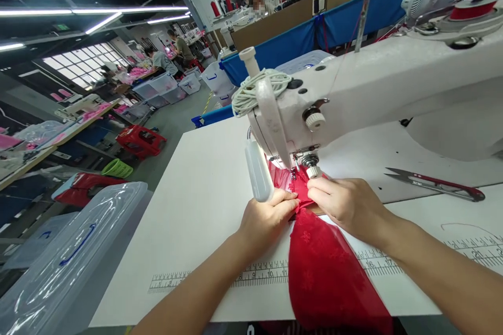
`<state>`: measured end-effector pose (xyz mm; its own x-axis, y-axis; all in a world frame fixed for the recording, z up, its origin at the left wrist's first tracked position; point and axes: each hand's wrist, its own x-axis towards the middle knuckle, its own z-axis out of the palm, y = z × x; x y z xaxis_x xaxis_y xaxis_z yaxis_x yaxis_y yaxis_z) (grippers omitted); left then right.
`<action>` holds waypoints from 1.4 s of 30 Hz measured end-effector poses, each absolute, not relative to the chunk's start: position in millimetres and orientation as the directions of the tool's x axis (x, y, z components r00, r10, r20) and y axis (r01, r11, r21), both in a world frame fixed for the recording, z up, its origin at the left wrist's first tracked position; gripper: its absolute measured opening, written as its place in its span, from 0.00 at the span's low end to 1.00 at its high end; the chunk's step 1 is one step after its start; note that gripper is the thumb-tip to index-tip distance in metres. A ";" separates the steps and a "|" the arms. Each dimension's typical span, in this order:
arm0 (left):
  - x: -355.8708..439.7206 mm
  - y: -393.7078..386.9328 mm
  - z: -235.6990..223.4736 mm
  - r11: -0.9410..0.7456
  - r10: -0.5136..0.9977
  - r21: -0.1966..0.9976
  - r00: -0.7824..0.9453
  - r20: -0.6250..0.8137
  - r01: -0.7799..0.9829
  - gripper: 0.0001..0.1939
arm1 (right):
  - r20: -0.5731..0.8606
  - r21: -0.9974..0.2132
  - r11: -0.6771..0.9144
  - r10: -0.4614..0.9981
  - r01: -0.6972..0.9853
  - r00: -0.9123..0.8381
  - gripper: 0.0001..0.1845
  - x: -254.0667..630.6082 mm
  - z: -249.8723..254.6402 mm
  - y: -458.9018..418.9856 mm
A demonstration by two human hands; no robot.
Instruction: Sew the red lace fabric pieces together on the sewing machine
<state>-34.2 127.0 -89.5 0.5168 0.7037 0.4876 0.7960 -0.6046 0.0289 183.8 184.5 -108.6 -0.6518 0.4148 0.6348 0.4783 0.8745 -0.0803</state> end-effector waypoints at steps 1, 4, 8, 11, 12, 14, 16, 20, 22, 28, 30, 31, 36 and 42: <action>-34.2 125.7 -87.8 -0.600 0.714 0.022 0.524 0.465 0.799 0.14 | 0.638 -0.078 0.871 0.418 0.486 -0.647 0.18 183.7 -109.3 184.7; -34.2 120.8 -77.2 -0.618 0.737 0.044 0.558 0.382 0.785 0.11 | 0.636 -0.066 0.851 0.438 0.520 -0.636 0.17 183.0 -111.9 185.6; -35.3 114.5 -62.4 -0.644 0.750 0.119 0.592 0.296 0.756 0.26 | 0.629 -0.046 0.851 0.432 0.524 -0.647 0.16 181.8 -112.7 186.7; -36.7 111.9 -61.6 -0.631 0.752 0.095 0.577 0.317 0.770 0.38 | 0.640 -0.034 0.847 0.426 0.530 -0.640 0.16 181.7 -111.5 186.8; -37.1 111.4 -62.8 -0.630 0.747 0.084 0.573 0.337 0.772 0.40 | 0.639 -0.034 0.845 0.429 0.534 -0.638 0.17 181.9 -111.1 186.6; -37.4 110.7 -65.3 -0.631 0.738 0.072 0.569 0.364 0.773 0.42 | 0.639 -0.033 0.842 0.432 0.539 -0.636 0.17 182.3 -110.4 186.1; -37.4 110.3 -66.6 -0.628 0.737 0.064 0.566 0.370 0.776 0.41 | 0.643 -0.029 0.841 0.430 0.540 -0.634 0.17 182.4 -110.0 185.7; -37.2 109.6 -66.3 -0.618 0.737 0.038 0.562 0.374 0.785 0.41 | 0.652 -0.025 0.846 0.418 0.532 -0.633 0.18 181.3 -108.7 185.8; -37.2 109.5 -66.7 -0.614 0.736 0.023 0.562 0.378 0.789 0.41 | 0.653 -0.026 0.846 0.418 0.532 -0.632 0.17 180.6 -107.6 186.2; -35.9 110.0 -70.8 -0.600 0.738 -0.011 0.558 0.380 0.800 0.39 | 0.643 -0.046 0.832 0.448 0.553 -0.621 0.15 179.8 -105.2 187.8; -35.3 110.5 -71.4 -0.594 0.738 -0.026 0.557 0.382 0.804 0.37 | 0.640 -0.061 0.826 0.463 0.560 -0.613 0.14 179.6 -105.4 188.4; -35.0 110.7 -71.5 -0.589 0.738 -0.036 0.556 0.383 0.807 0.36 | 0.642 -0.064 0.823 0.467 0.565 -0.608 0.14 179.5 -105.7 188.8; -35.7 112.4 -71.3 -0.571 0.745 -0.055 0.545 0.385 0.819 0.32 | 0.644 -0.043 0.799 0.481 0.599 -0.595 0.14 178.8 -105.0 191.5; -38.6 116.5 -73.8 -0.558 0.760 -0.055 0.536 0.368 0.828 0.27 | 0.610 -0.021 0.784 0.501 0.620 -0.614 0.13 177.0 -95.1 192.6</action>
<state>-38.6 116.5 -73.8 0.5359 0.7597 0.3684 0.8283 -0.5575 -0.0553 177.0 192.6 -95.1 -0.6138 0.5013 0.6099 0.6199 0.7844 -0.0209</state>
